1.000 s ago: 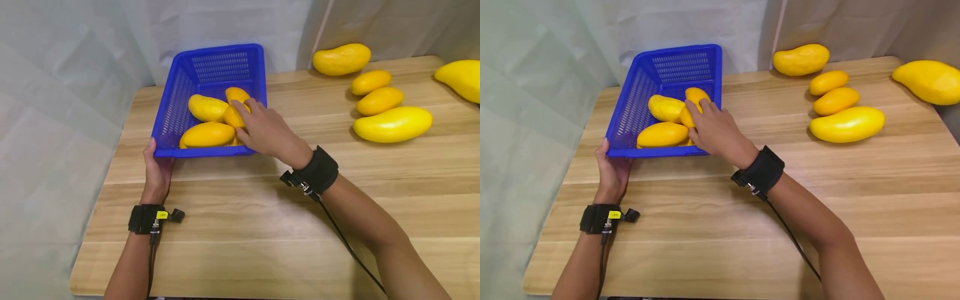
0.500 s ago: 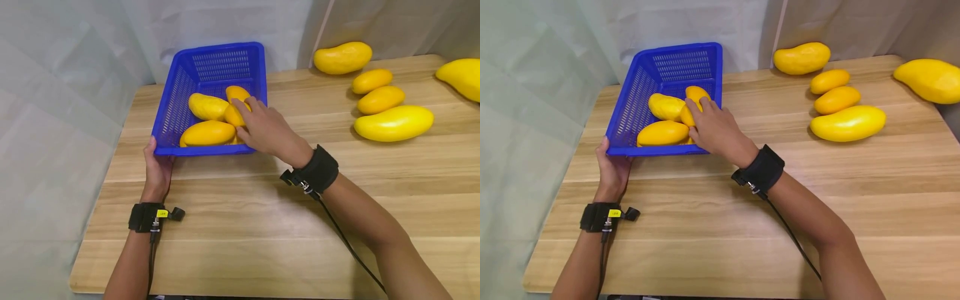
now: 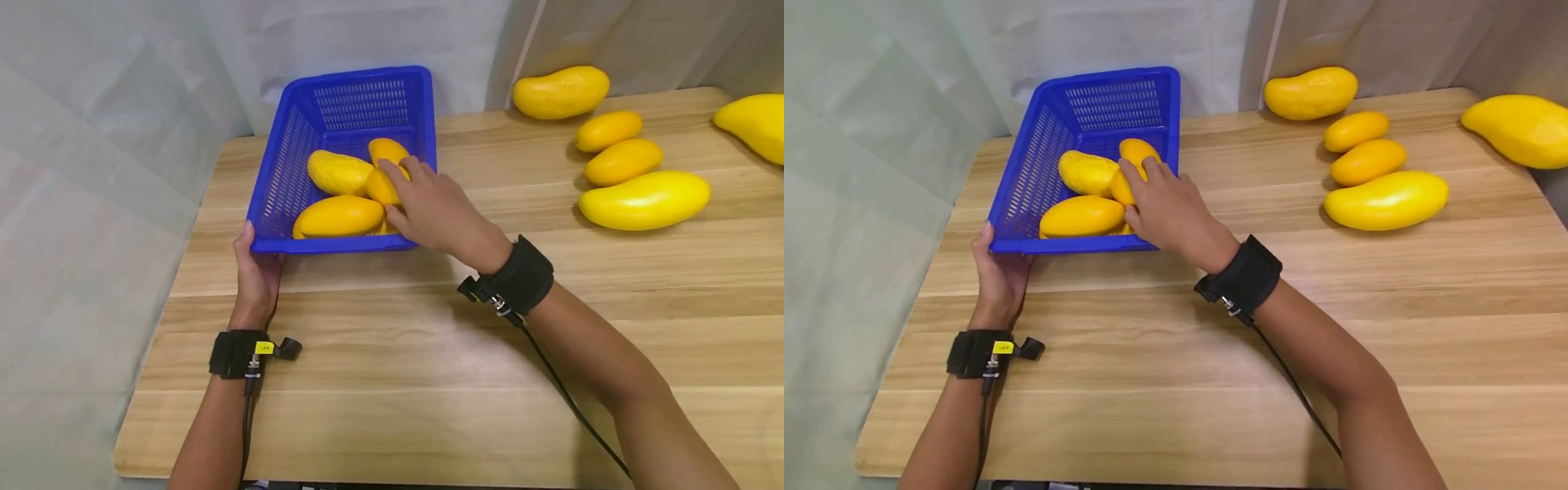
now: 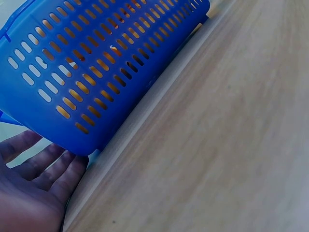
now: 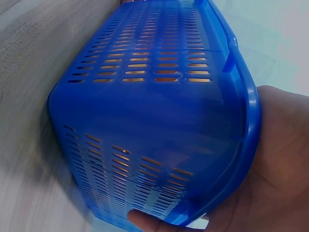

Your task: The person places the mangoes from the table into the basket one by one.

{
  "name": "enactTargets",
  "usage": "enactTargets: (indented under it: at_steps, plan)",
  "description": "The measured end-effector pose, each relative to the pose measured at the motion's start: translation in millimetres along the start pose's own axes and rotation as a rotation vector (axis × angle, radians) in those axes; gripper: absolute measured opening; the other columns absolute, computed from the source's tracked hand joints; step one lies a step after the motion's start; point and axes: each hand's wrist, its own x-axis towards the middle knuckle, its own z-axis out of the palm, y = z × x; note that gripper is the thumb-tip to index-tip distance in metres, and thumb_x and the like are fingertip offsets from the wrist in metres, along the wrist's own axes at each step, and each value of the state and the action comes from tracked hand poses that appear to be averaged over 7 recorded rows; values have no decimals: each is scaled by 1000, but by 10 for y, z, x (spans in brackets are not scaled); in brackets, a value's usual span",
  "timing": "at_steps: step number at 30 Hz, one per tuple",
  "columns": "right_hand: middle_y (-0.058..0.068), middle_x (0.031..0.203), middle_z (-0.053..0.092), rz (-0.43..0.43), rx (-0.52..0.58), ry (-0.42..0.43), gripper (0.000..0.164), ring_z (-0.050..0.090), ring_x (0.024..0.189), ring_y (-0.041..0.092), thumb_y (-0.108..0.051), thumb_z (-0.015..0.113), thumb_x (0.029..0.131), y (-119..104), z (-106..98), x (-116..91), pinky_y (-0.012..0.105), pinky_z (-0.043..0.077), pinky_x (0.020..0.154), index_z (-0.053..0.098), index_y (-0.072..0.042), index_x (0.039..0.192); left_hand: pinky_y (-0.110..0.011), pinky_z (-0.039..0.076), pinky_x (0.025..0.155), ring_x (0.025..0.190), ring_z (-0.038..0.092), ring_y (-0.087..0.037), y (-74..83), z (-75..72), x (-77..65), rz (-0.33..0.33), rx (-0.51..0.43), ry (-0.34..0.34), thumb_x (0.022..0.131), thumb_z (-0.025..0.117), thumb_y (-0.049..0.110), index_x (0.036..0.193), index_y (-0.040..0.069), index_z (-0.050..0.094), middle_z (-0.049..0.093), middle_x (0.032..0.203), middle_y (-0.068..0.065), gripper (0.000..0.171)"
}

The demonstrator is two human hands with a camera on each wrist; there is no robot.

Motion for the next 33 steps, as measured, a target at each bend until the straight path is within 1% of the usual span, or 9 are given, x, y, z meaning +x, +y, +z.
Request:
enactTargets:
  at_steps: [7, 11, 14, 17, 23, 26, 29, 33]
  plan:
    - [23, 146, 43, 4, -1, -3, 66, 50, 123, 36, -35, 54, 103, 4, -10, 5, 52, 51, 89, 28, -10, 158, -43, 21, 122, 140, 37, -27, 4, 7, 25, 12, -28, -6, 99, 40, 59, 155, 27, 39, 38, 157, -7, 65]
    - [23, 149, 41, 14, 3, -15, 67, 49, 127, 37, -35, 54, 103, 0, -22, 7, 54, 49, 94, 26, -10, 159, -43, 20, 123, 141, 35, -27, -3, 15, 32, 12, -35, -9, 99, 40, 59, 155, 27, 39, 37, 158, -6, 64]
    - [24, 155, 35, 24, 24, -30, 69, 45, 135, 39, -35, 53, 103, -7, -27, 12, 58, 45, 101, 24, -11, 160, -42, 20, 123, 142, 35, -27, -9, 13, 19, 7, -38, -6, 99, 39, 59, 156, 28, 39, 36, 159, -6, 64]
    - [24, 160, 28, 31, 55, -36, 70, 39, 140, 41, -35, 53, 104, -8, -22, 14, 61, 41, 105, 21, -12, 161, -42, 20, 123, 142, 35, -27, -8, 10, 10, 3, -41, -6, 99, 40, 59, 155, 27, 40, 37, 159, -6, 65]
    - [21, 165, 17, 29, 96, -22, 73, 28, 147, 41, -33, 53, 104, 12, -3, 1, 61, 37, 109, 14, -18, 164, -42, 20, 123, 140, 36, -27, 7, 9, 27, 1, -19, -16, 99, 39, 60, 156, 28, 39, 37, 159, -7, 65]
    - [20, 166, 15, 19, 99, -27, 73, 25, 149, 41, -33, 53, 104, 27, -26, -15, 61, 35, 111, 13, -18, 164, -42, 22, 121, 138, 37, -27, -13, 30, 15, -2, -26, -13, 100, 38, 60, 156, 28, 39, 37, 158, -7, 65]
    - [21, 166, 15, 13, 96, -39, 73, 24, 149, 41, -33, 53, 104, 28, -53, -29, 62, 33, 112, 15, -17, 163, -39, 26, 119, 136, 38, -27, -20, 33, 1, -5, -41, -10, 99, 39, 60, 156, 27, 39, 37, 157, -8, 65]
    - [21, 165, 15, 22, 106, -44, 71, 21, 150, 44, -35, 53, 104, 33, -62, -50, 62, 29, 114, 18, -16, 163, -41, 22, 121, 139, 37, -26, 6, 15, 22, -6, -21, -24, 99, 38, 60, 156, 29, 37, 37, 158, -7, 64]
